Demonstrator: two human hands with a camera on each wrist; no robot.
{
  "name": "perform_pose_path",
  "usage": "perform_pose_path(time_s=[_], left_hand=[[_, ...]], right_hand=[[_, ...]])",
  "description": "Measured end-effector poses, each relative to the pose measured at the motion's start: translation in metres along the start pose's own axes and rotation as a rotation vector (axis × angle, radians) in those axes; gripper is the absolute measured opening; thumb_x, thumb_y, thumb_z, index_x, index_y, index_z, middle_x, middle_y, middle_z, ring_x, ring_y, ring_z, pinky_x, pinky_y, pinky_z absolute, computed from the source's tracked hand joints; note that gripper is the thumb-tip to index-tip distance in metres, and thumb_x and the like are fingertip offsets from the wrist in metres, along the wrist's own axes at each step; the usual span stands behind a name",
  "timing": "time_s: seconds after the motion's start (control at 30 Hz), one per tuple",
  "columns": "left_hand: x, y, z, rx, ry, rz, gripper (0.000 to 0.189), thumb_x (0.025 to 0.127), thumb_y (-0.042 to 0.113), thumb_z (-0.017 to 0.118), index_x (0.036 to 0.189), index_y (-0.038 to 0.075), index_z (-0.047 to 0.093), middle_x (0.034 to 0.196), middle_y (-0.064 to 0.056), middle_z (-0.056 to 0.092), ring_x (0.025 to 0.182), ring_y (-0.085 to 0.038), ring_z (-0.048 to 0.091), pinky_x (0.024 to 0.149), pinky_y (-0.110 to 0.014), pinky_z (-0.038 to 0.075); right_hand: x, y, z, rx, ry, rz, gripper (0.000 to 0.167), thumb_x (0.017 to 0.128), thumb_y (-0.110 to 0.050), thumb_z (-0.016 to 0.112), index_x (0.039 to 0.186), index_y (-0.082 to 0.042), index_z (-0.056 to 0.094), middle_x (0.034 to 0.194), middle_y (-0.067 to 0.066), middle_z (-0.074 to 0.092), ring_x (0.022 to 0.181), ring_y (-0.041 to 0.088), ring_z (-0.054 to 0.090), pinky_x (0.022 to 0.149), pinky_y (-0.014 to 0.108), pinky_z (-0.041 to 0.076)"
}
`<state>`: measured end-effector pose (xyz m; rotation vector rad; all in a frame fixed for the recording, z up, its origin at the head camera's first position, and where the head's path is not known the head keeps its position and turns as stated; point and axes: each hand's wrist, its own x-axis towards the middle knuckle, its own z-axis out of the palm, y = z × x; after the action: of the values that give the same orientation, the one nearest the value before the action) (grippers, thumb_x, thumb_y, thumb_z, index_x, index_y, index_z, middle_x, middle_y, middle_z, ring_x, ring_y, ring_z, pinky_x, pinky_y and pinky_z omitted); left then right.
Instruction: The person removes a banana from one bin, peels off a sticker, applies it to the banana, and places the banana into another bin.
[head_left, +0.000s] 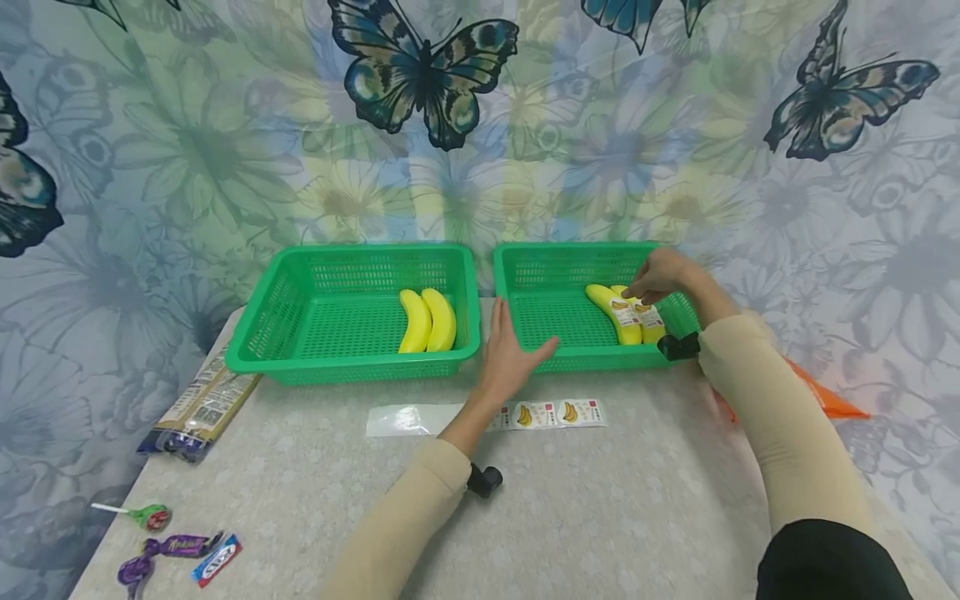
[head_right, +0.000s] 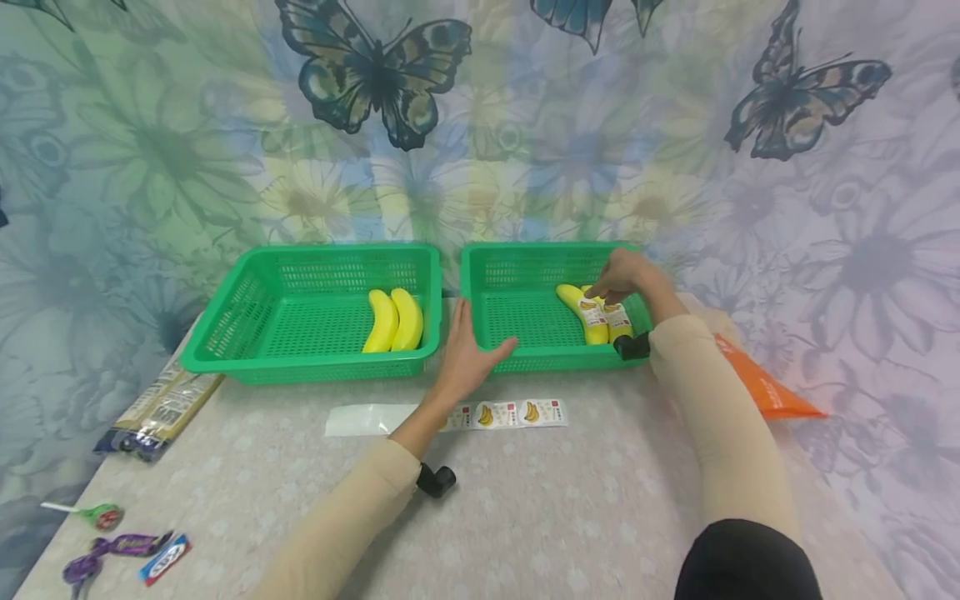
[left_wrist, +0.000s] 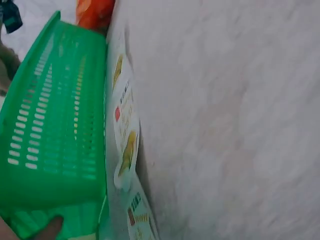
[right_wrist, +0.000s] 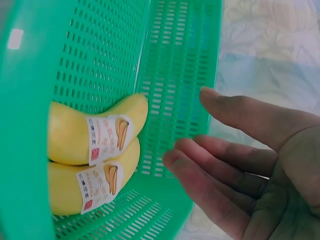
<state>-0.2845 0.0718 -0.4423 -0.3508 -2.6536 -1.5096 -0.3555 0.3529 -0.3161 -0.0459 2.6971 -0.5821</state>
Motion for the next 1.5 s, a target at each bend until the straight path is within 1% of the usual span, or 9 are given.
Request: perform_pose_path(time_s=[0.13, 0.3, 0.47, 0.6, 0.8, 1.0, 1.1, 1.27, 1.5], left_hand=[[-0.016, 0.009, -0.004, 0.073, 0.071, 0.000, 0.101, 0.090, 0.060, 0.055, 0.156, 0.001, 0.006, 0.165, -0.013, 0.001, 0.142, -0.043, 0.032, 0.113, -0.053, 0.037], [-0.045, 0.031, -0.020, 0.155, 0.077, -0.015, 0.095, 0.093, 0.055, 0.054, 0.156, 0.000, 0.009, 0.165, -0.014, 0.006, 0.144, -0.041, 0.030, 0.105, -0.061, 0.042], [-0.072, 0.050, -0.053, 0.214, 0.032, 0.041, 0.093, 0.091, 0.056, 0.057, 0.157, 0.006, 0.014, 0.165, -0.008, 0.013, 0.147, -0.037, 0.027, 0.104, -0.066, 0.040], [-0.082, 0.048, -0.090, 0.280, 0.037, 0.092, 0.091, 0.091, 0.057, 0.056, 0.157, 0.011, 0.015, 0.165, -0.004, 0.017, 0.146, -0.035, 0.027, 0.106, -0.062, 0.040], [-0.082, 0.015, -0.156, 0.354, 0.060, 0.139, 0.089, 0.092, 0.051, 0.060, 0.157, 0.010, 0.015, 0.164, -0.006, 0.017, 0.145, -0.037, 0.024, 0.113, -0.060, 0.033], [-0.086, -0.019, -0.210, 0.418, -0.097, 0.152, 0.096, 0.085, 0.055, 0.067, 0.158, 0.018, 0.017, 0.164, -0.005, 0.020, 0.147, -0.040, 0.019, 0.114, -0.067, 0.022], [-0.084, -0.035, -0.232, 0.492, -0.127, 0.150, 0.100, 0.083, 0.057, 0.068, 0.158, 0.018, 0.015, 0.164, -0.008, 0.020, 0.148, -0.042, 0.017, 0.112, -0.071, 0.020], [-0.078, -0.068, -0.277, 0.572, -0.076, 0.073, 0.098, 0.085, 0.059, 0.065, 0.158, 0.015, 0.016, 0.163, -0.013, 0.020, 0.146, -0.048, 0.015, 0.108, -0.076, 0.018], [-0.067, -0.120, -0.325, 0.530, -0.020, -0.085, 0.099, 0.088, 0.064, 0.056, 0.159, 0.016, 0.007, 0.162, -0.022, 0.013, 0.145, -0.053, 0.007, 0.103, -0.082, 0.009]], right_hand=[[-0.003, -0.011, 0.005, -0.022, 0.025, -0.023, 0.042, 0.090, -0.027, 0.071, 0.112, 0.009, 0.069, 0.101, 0.021, 0.074, 0.066, 0.010, 0.070, 0.070, 0.032, 0.060], [-0.007, -0.023, 0.013, -0.021, 0.040, -0.042, 0.042, 0.089, -0.029, 0.071, 0.111, 0.007, 0.070, 0.108, 0.024, 0.072, 0.069, 0.010, 0.070, 0.072, 0.033, 0.060], [-0.016, -0.036, 0.021, -0.004, 0.050, -0.065, 0.044, 0.089, -0.027, 0.071, 0.115, 0.009, 0.066, 0.111, 0.027, 0.069, 0.078, 0.019, 0.073, 0.074, 0.035, 0.060], [-0.024, -0.048, 0.026, -0.023, 0.039, -0.080, 0.047, 0.090, -0.027, 0.071, 0.119, 0.010, 0.064, 0.112, 0.028, 0.068, 0.083, 0.024, 0.073, 0.076, 0.037, 0.060], [-0.034, -0.062, 0.033, -0.039, 0.034, -0.112, 0.051, 0.090, -0.028, 0.071, 0.123, 0.009, 0.062, 0.111, 0.025, 0.070, 0.087, 0.025, 0.073, 0.078, 0.039, 0.060], [-0.040, -0.074, 0.043, -0.040, 0.025, -0.127, 0.050, 0.089, -0.030, 0.071, 0.122, 0.007, 0.063, 0.100, 0.019, 0.073, 0.089, 0.025, 0.071, 0.080, 0.042, 0.058], [-0.042, -0.076, 0.046, -0.034, 0.028, -0.135, 0.050, 0.089, -0.029, 0.071, 0.122, 0.007, 0.063, 0.106, 0.022, 0.072, 0.088, 0.024, 0.071, 0.079, 0.040, 0.059], [-0.047, -0.081, 0.051, -0.020, 0.029, -0.164, 0.048, 0.089, -0.027, 0.072, 0.122, 0.006, 0.064, 0.121, 0.027, 0.065, 0.088, 0.024, 0.072, 0.076, 0.038, 0.059], [-0.052, -0.085, 0.059, -0.002, 0.010, -0.174, 0.049, 0.089, -0.027, 0.072, 0.125, 0.004, 0.062, 0.128, 0.028, 0.061, 0.096, 0.030, 0.071, 0.078, 0.037, 0.060]])
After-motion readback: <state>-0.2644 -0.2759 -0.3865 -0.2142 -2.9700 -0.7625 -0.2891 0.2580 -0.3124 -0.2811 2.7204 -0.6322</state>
